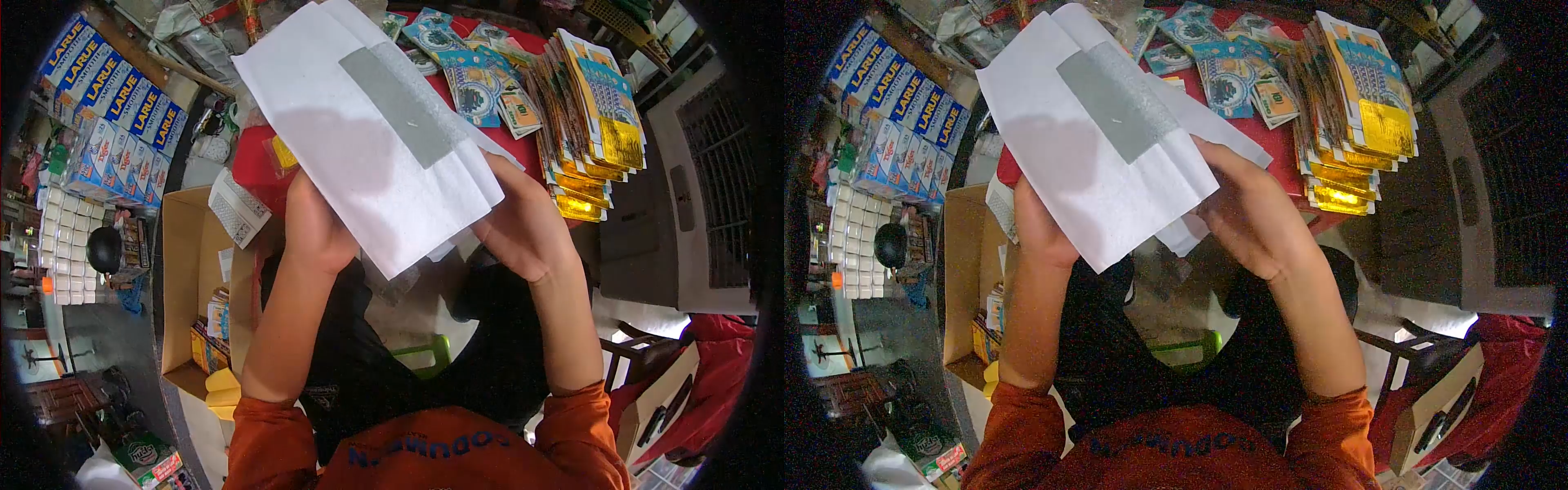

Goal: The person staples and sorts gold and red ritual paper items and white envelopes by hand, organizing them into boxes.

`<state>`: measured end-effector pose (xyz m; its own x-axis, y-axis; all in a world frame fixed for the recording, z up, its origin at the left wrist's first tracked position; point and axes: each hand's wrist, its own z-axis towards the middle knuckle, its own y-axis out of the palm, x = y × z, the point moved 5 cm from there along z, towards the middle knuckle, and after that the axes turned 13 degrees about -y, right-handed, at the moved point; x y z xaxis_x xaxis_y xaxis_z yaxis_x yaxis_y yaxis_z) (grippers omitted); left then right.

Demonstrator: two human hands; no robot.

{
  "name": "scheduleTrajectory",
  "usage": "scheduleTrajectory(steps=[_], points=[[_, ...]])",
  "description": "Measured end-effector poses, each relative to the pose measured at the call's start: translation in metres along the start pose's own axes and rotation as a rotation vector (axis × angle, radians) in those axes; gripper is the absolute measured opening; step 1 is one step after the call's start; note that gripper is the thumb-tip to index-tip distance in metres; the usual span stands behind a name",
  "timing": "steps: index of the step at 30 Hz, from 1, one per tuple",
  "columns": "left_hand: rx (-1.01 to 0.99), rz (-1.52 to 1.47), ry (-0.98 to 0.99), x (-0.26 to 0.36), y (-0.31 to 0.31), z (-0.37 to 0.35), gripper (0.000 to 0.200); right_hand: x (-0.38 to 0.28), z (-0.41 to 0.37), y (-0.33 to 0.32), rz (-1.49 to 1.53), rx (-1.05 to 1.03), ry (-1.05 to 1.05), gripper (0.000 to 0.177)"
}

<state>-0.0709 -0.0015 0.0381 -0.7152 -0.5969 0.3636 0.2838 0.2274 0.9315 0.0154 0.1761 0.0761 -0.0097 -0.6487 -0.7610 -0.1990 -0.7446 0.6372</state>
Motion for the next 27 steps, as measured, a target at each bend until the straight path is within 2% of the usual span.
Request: scheduleTrajectory(steps=[5, 7, 8, 9, 11, 12, 14, 15, 16, 17, 18, 19, 20, 22, 23, 25, 26, 27], points=[[0.063, 0.086, 0.015, 0.0, 0.006, 0.0, 0.038, 0.001, 0.002, 0.0, -0.024, -0.006, -0.014, 0.043], [0.072, 0.101, 0.009, 0.0, 0.003, 0.001, 0.037, 0.001, 0.01, -0.011, -0.132, 0.028, -0.149, 0.037], [0.084, 0.114, 0.003, 0.0, 0.001, 0.001, 0.036, 0.002, 0.01, -0.013, -0.129, 0.034, -0.142, 0.037], [0.097, 0.11, -0.006, -0.002, 0.001, 0.001, 0.036, -0.008, 0.008, -0.016, -0.401, 0.108, -0.299, 0.034], [0.276, 0.139, -0.006, -0.002, -0.003, 0.005, 0.034, -0.025, 0.005, -0.017, -0.84, 0.183, -0.573, 0.029], [0.283, 0.136, -0.017, -0.003, -0.004, 0.005, 0.034, -0.024, 0.006, -0.02, -0.839, 0.193, -0.564, 0.029], [0.267, 0.13, -0.031, -0.004, -0.006, 0.007, 0.033, -0.032, 0.004, -0.014, -0.965, 0.104, -0.82, 0.027], [0.274, 0.126, -0.041, -0.003, -0.011, 0.007, 0.033, -0.031, 0.004, -0.015, -0.946, 0.103, -0.736, 0.034], [0.162, 0.089, -0.074, -0.001, -0.011, 0.008, 0.035, -0.032, 0.003, -0.012, -0.947, 0.11, -0.727, 0.034], [0.047, 0.052, -0.106, -0.002, -0.009, 0.009, 0.038, -0.033, 0.003, -0.007, -0.835, 0.06, -0.756, 0.04], [0.048, 0.049, -0.11, -0.003, -0.01, 0.009, 0.038, -0.035, 0.004, -0.004, -0.722, 0.008, -0.785, 0.045], [-0.002, 0.035, -0.099, -0.003, -0.007, 0.009, 0.038, -0.037, 0.007, -0.004, -0.74, -0.032, -0.876, 0.054], [-0.051, 0.022, -0.084, -0.003, -0.005, 0.009, 0.039, -0.04, 0.002, -0.001, -0.741, -0.034, -0.874, 0.054], [-0.111, 0.013, -0.084, -0.004, -0.005, 0.01, 0.04, -0.044, -0.006, 0.02, -0.558, -0.1, -0.611, 0.088], [-0.174, 0.004, -0.089, -0.004, -0.003, 0.011, 0.04, -0.048, -0.011, 0.029, -0.557, -0.104, -0.608, 0.088], [-0.161, 0.008, -0.097, -0.005, -0.002, 0.011, 0.04, -0.051, -0.018, 0.038, -0.525, -0.067, -0.568, 0.081], [-0.152, 0.014, -0.107, -0.006, -0.002, 0.012, 0.041, -0.039, -0.009, 0.022, -0.525, -0.067, -0.564, 0.081], [-0.147, 0.011, -0.105, -0.006, -0.001, 0.012, 0.041, -0.024, 0.006, -0.015, -0.593, 0.118, -0.636, 0.076]])
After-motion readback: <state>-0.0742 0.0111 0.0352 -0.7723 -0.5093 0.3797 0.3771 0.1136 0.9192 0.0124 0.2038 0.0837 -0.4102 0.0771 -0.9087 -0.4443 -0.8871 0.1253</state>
